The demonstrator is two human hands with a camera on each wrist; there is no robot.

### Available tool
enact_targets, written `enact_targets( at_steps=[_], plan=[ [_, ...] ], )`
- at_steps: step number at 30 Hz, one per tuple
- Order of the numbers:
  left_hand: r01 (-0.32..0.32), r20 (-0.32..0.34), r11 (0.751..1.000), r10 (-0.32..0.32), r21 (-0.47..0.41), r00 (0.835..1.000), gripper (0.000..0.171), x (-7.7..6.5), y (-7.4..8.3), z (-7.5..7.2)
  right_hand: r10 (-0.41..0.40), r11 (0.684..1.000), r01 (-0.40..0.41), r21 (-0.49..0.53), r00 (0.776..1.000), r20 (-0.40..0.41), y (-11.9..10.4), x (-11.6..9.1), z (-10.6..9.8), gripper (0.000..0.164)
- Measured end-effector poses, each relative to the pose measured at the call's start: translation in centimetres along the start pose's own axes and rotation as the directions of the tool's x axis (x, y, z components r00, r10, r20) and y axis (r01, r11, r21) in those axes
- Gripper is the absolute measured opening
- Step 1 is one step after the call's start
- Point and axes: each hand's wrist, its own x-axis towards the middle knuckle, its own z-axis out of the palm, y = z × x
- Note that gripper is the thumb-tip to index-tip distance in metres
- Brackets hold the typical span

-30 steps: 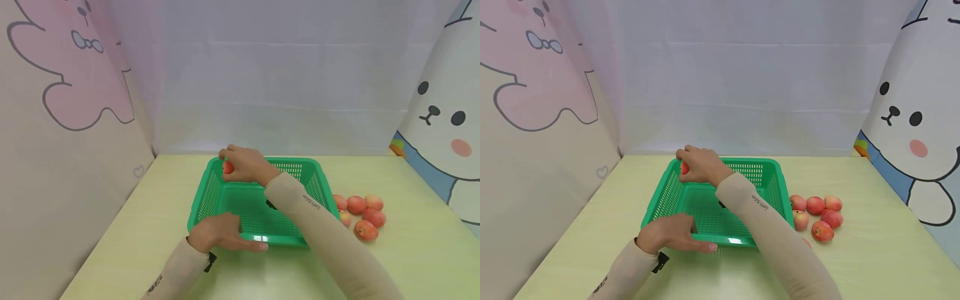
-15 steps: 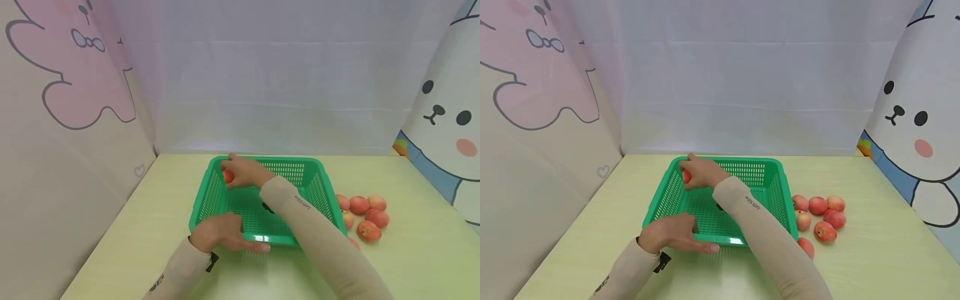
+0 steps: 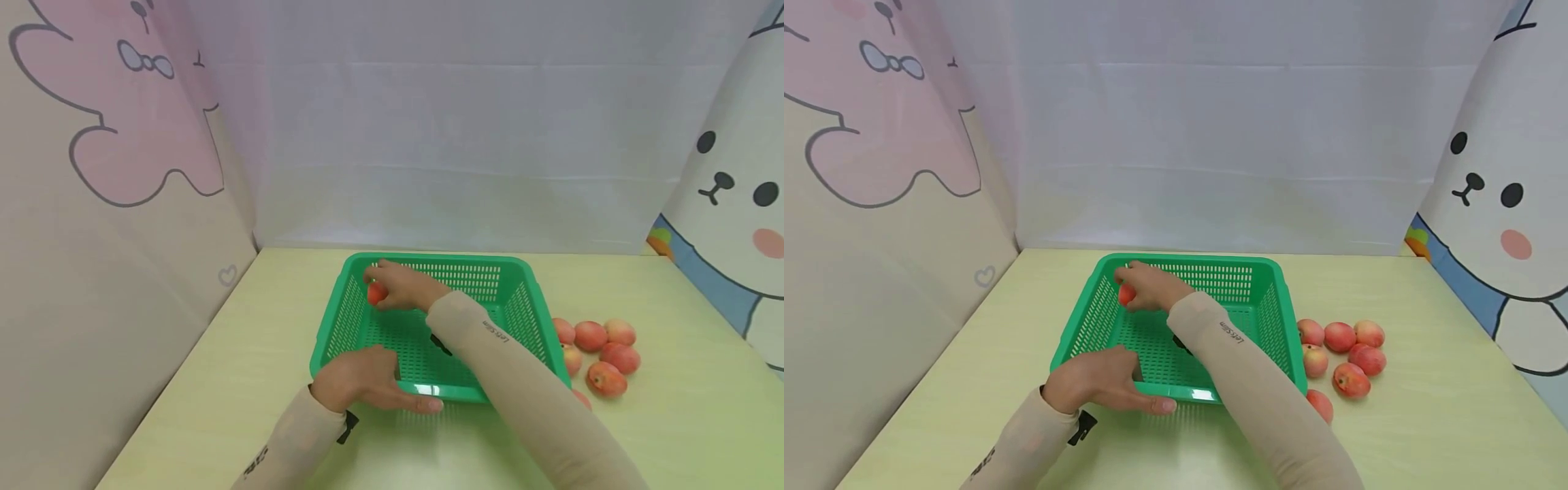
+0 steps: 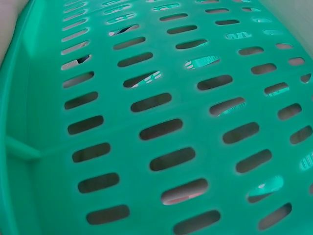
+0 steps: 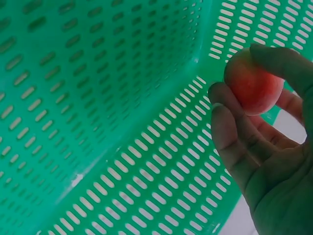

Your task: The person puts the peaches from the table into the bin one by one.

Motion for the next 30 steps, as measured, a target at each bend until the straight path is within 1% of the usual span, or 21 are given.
enact_targets(
  at_steps=[3, 7, 12, 20, 24, 30],
  plan=[
    [0.001, 0.003, 1.000, -0.001, 0.000, 1.000, 0.074, 0.0, 0.1, 0.0, -0.025, 1.000, 0.025, 0.004, 1.000, 0.001, 0.1, -0.1, 0.1, 0.038],
    [-0.001, 0.004, 1.000, 0.001, -0.002, 1.000, 0.075, -0.1, 0.1, 0.0, -0.036, 0.999, 0.036, -0.016, 0.999, -0.002, 0.4, -0.2, 0.4, 0.035],
    [0.004, 0.007, 1.000, -0.004, -0.006, 1.000, 0.075, -0.2, 0.1, -0.1, -0.034, 0.999, 0.034, -0.028, 0.999, 0.013, 0.5, 0.0, 0.8, 0.039],
    [0.006, 0.008, 1.000, -0.006, 0.001, 1.000, 0.073, -0.3, 0.1, 0.0, 0.022, 0.999, -0.024, 0.039, 0.999, 0.048, 0.8, -0.1, 1.1, 0.048],
    [0.006, 0.007, 1.000, -0.006, 0.005, 1.000, 0.074, -0.3, 0.1, 0.0, 0.014, 0.998, -0.018, 0.060, 0.998, 0.059, 0.8, -0.2, 1.2, 0.051],
    [0.009, 0.010, 1.000, -0.009, 0.018, 1.000, 0.076, -0.3, 0.1, -0.1, 0.018, 0.998, -0.022, 0.058, 0.997, 0.073, 0.8, -0.3, 1.3, 0.052]
  ],
)
